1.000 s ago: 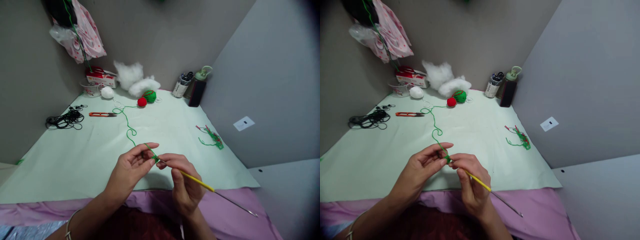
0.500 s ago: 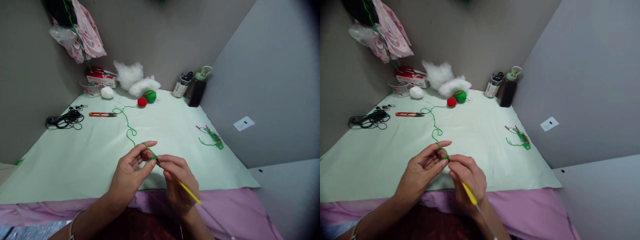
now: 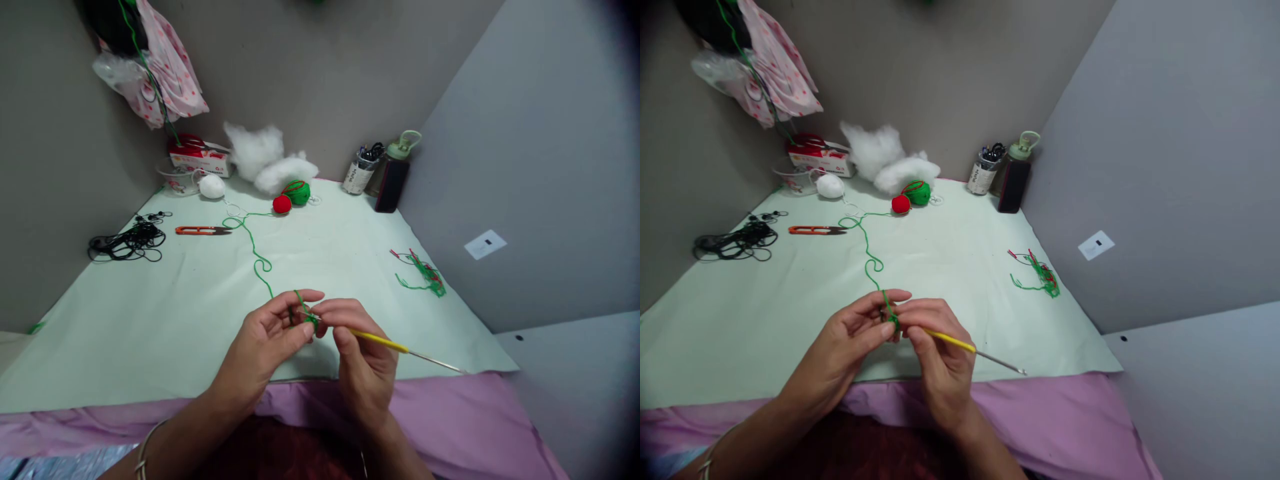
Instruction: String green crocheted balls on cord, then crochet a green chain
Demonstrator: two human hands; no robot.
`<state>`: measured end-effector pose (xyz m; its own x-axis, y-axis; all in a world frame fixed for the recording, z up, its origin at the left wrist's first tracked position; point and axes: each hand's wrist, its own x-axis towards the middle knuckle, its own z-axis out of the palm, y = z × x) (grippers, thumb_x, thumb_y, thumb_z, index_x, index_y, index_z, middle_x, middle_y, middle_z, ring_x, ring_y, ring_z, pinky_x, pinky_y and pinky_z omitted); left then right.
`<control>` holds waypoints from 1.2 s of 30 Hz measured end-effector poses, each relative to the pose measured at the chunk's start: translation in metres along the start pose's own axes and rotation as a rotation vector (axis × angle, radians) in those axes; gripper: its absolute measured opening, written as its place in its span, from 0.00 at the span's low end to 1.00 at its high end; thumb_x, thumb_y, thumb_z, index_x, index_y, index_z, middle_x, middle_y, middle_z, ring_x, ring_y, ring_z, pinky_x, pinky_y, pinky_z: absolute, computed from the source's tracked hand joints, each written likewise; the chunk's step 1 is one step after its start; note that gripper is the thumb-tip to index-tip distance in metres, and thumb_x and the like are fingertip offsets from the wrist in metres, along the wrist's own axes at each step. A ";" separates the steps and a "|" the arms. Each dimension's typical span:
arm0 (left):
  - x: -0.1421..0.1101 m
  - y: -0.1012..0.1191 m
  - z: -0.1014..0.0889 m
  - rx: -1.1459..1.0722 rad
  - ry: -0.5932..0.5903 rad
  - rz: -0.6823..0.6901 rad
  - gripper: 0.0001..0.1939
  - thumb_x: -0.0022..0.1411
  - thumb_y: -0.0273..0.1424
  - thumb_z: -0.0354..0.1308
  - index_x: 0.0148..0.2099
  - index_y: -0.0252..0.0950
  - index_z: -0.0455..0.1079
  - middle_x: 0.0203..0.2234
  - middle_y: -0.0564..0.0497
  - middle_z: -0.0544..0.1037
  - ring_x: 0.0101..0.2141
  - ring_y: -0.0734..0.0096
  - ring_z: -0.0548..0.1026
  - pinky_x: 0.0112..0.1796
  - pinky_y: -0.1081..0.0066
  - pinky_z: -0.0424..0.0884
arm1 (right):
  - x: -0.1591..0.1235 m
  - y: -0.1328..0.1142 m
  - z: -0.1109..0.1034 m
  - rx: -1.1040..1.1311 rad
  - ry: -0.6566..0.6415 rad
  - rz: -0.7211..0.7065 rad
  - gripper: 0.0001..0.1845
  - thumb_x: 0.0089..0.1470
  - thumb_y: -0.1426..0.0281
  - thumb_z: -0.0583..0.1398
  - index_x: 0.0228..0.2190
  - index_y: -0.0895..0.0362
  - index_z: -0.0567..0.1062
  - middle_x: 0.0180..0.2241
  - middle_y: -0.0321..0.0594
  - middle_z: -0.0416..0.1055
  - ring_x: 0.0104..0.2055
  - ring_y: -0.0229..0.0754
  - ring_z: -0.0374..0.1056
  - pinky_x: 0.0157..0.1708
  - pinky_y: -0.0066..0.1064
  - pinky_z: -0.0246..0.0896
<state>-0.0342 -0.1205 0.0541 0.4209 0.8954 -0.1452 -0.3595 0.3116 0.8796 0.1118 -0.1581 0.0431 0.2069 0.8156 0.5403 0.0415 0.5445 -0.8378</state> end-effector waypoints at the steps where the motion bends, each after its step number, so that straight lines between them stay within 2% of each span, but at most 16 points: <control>1: -0.001 -0.001 0.001 0.010 0.002 0.007 0.18 0.60 0.34 0.71 0.53 0.43 0.80 0.36 0.51 0.76 0.39 0.71 0.73 0.45 0.70 0.70 | 0.000 0.001 0.001 -0.014 -0.002 0.002 0.13 0.67 0.75 0.58 0.42 0.50 0.82 0.40 0.41 0.78 0.40 0.42 0.73 0.35 0.34 0.72; 5: -0.001 -0.004 0.007 -0.059 0.056 -0.010 0.23 0.58 0.34 0.72 0.57 0.43 0.78 0.35 0.52 0.76 0.38 0.72 0.73 0.46 0.71 0.69 | -0.005 0.005 0.000 -0.251 -0.002 -0.085 0.16 0.65 0.77 0.59 0.46 0.48 0.82 0.41 0.41 0.78 0.41 0.43 0.75 0.36 0.36 0.74; 7: 0.000 -0.004 0.010 -0.164 0.062 -0.090 0.24 0.58 0.34 0.72 0.57 0.41 0.78 0.36 0.51 0.77 0.38 0.72 0.73 0.45 0.71 0.70 | -0.008 0.007 -0.002 -0.406 -0.041 -0.192 0.18 0.61 0.77 0.63 0.49 0.46 0.82 0.43 0.42 0.77 0.43 0.45 0.75 0.38 0.37 0.75; 9: 0.002 -0.003 0.010 -0.271 0.036 -0.177 0.21 0.58 0.33 0.71 0.54 0.39 0.79 0.35 0.50 0.77 0.36 0.73 0.72 0.44 0.71 0.71 | -0.008 0.008 -0.005 -0.448 -0.046 -0.231 0.19 0.61 0.77 0.63 0.50 0.46 0.82 0.43 0.42 0.77 0.42 0.46 0.75 0.37 0.37 0.75; 11: 0.004 0.000 0.007 -0.342 0.013 -0.213 0.17 0.58 0.31 0.71 0.50 0.37 0.81 0.33 0.51 0.75 0.33 0.76 0.71 0.41 0.73 0.71 | -0.006 0.007 -0.006 -0.351 0.026 -0.160 0.17 0.63 0.78 0.60 0.47 0.47 0.82 0.39 0.41 0.77 0.40 0.43 0.74 0.36 0.36 0.73; 13: 0.006 0.002 0.005 -0.356 0.012 -0.192 0.17 0.57 0.30 0.71 0.49 0.36 0.82 0.31 0.53 0.72 0.31 0.78 0.70 0.39 0.74 0.71 | -0.003 0.006 -0.006 -0.169 0.104 -0.049 0.15 0.65 0.77 0.58 0.43 0.50 0.82 0.34 0.39 0.75 0.34 0.40 0.72 0.33 0.34 0.70; 16: 0.005 0.003 0.004 -0.271 -0.006 -0.122 0.17 0.57 0.30 0.71 0.50 0.38 0.81 0.32 0.53 0.73 0.34 0.75 0.73 0.43 0.72 0.71 | 0.002 0.006 -0.004 0.035 0.081 0.033 0.12 0.66 0.75 0.58 0.40 0.50 0.82 0.34 0.38 0.74 0.31 0.37 0.70 0.31 0.32 0.69; 20: 0.001 0.001 0.006 -0.115 -0.014 -0.063 0.18 0.58 0.33 0.72 0.51 0.40 0.81 0.35 0.50 0.78 0.39 0.69 0.75 0.48 0.67 0.70 | 0.003 0.008 0.000 0.065 0.036 0.059 0.12 0.66 0.73 0.60 0.41 0.49 0.83 0.38 0.41 0.78 0.39 0.41 0.73 0.32 0.32 0.70; 25: 0.000 -0.001 0.002 -0.054 0.041 -0.035 0.22 0.57 0.34 0.73 0.55 0.42 0.79 0.39 0.49 0.78 0.43 0.68 0.74 0.51 0.66 0.68 | 0.003 0.011 0.000 0.152 0.036 0.079 0.12 0.67 0.74 0.59 0.41 0.51 0.82 0.39 0.41 0.78 0.33 0.37 0.73 0.33 0.32 0.71; 32: 0.002 0.001 -0.001 -0.037 0.018 -0.024 0.18 0.58 0.36 0.72 0.52 0.42 0.81 0.34 0.52 0.75 0.39 0.71 0.75 0.47 0.69 0.70 | 0.006 0.010 -0.002 0.332 0.055 0.194 0.10 0.69 0.69 0.58 0.39 0.53 0.81 0.37 0.40 0.80 0.31 0.36 0.75 0.33 0.31 0.72; 36: 0.001 0.001 -0.001 -0.022 0.022 -0.011 0.17 0.58 0.36 0.73 0.50 0.44 0.82 0.34 0.53 0.74 0.38 0.73 0.74 0.45 0.72 0.70 | 0.005 0.006 -0.006 0.329 0.016 0.190 0.12 0.70 0.69 0.56 0.40 0.53 0.80 0.38 0.39 0.80 0.33 0.37 0.76 0.35 0.32 0.73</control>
<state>-0.0354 -0.1194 0.0540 0.4065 0.8987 -0.1647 -0.3730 0.3278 0.8680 0.1187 -0.1517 0.0401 0.1966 0.9062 0.3743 -0.3143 0.4199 -0.8514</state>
